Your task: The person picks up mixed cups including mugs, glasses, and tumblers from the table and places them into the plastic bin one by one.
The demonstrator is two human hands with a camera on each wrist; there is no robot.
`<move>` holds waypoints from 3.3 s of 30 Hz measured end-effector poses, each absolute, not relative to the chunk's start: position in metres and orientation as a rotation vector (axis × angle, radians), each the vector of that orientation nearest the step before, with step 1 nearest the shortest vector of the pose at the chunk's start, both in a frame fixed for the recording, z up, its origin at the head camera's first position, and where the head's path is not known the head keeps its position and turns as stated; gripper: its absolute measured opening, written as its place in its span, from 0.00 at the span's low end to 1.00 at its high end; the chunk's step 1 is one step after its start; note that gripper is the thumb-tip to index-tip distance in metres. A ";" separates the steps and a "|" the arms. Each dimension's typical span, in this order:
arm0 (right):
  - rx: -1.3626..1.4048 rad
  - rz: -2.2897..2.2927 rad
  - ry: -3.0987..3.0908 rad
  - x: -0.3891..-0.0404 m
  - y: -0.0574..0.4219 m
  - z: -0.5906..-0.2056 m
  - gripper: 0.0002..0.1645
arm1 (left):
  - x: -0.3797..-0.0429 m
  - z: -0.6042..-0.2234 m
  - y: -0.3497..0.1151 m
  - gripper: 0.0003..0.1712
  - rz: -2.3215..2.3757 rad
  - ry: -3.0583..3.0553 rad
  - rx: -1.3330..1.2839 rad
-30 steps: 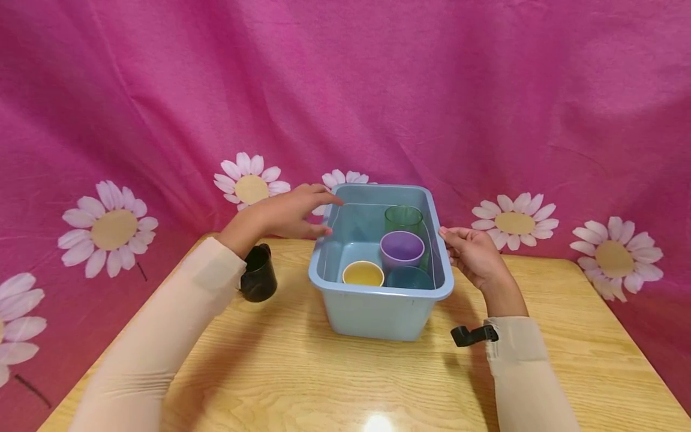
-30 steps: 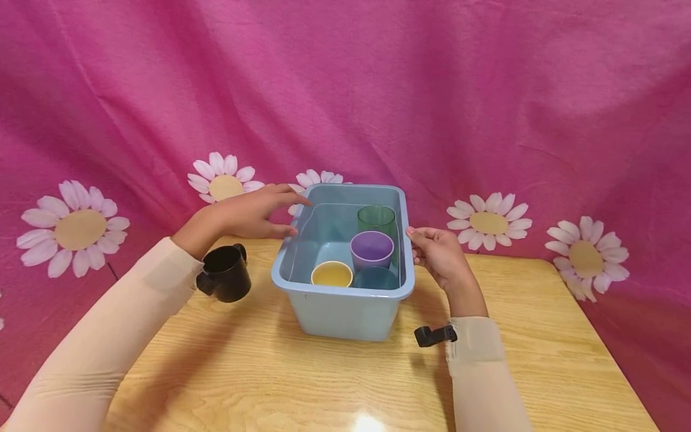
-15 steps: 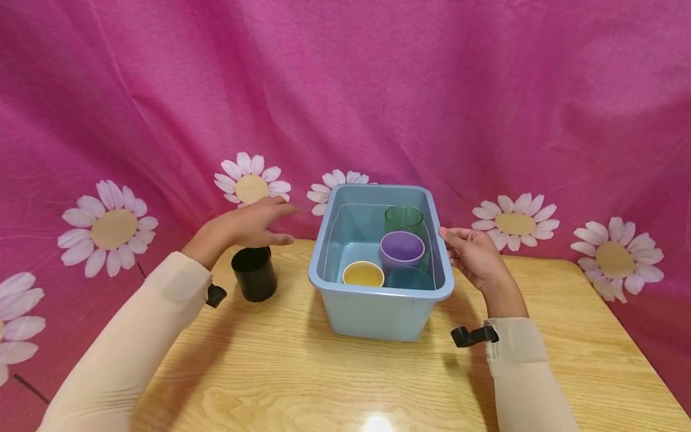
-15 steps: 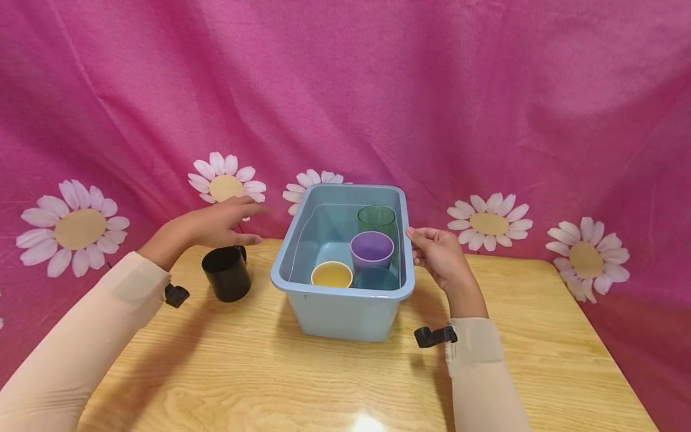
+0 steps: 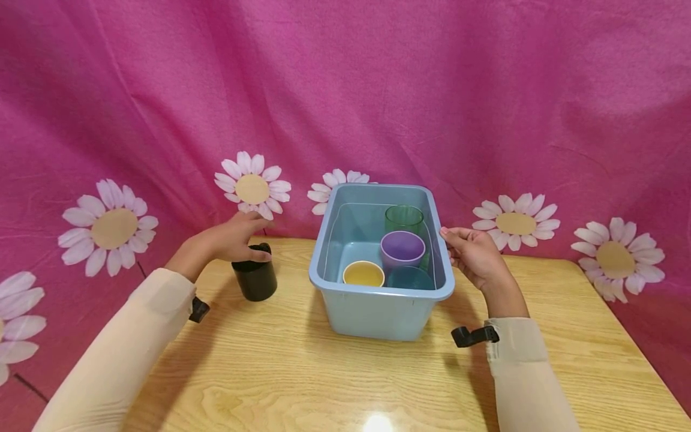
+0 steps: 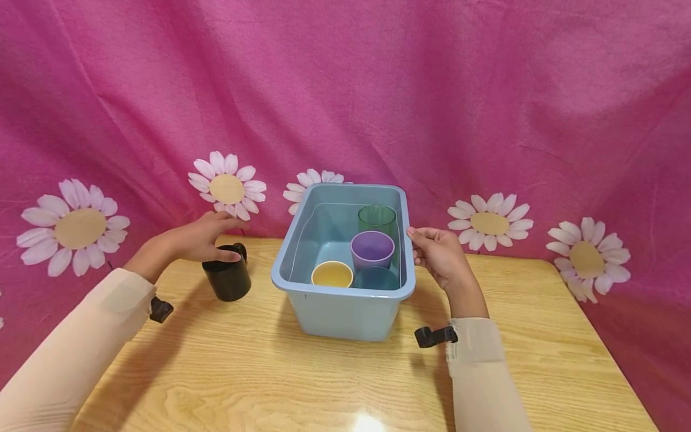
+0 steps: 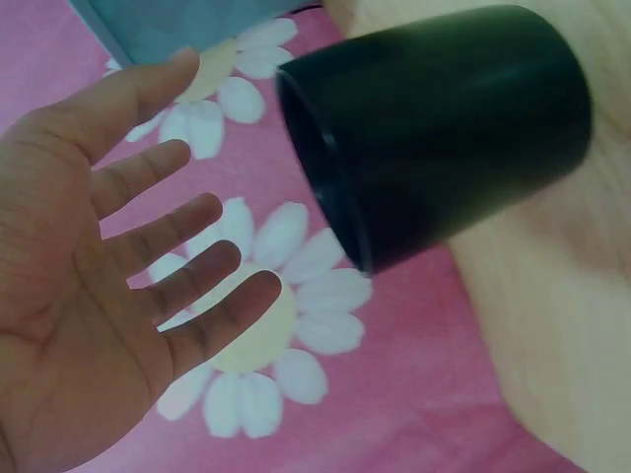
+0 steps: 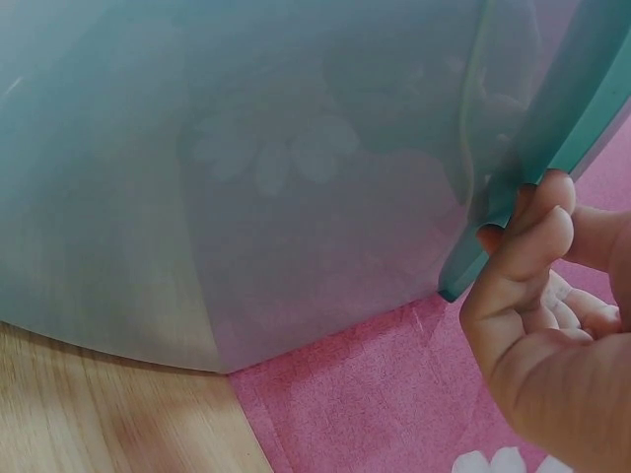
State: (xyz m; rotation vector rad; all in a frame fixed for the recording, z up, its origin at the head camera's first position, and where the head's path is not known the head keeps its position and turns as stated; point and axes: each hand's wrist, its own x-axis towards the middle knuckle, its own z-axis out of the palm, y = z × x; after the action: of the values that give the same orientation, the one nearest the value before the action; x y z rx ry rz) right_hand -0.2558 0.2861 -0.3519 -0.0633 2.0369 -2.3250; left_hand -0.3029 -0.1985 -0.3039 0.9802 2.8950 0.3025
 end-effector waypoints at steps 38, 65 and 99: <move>-0.065 -2.310 2.044 -0.258 0.285 -0.351 0.10 | -0.299 -0.352 -0.219 0.39 0.381 2.948 0.857; -0.054 -2.322 2.024 -0.257 0.286 -0.352 0.10 | -0.302 -0.344 -0.208 0.38 0.361 2.876 0.944; -0.041 -2.296 2.062 -0.256 0.285 -0.351 0.10 | -0.304 -0.294 -0.204 0.36 0.311 2.883 1.099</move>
State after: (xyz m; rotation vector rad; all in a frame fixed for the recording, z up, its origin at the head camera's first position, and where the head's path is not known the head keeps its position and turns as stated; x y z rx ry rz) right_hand -0.2562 0.2855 -0.3509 -0.0409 2.0619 -2.2962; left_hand -0.3042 -0.2041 -0.2944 1.0990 2.8829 0.3105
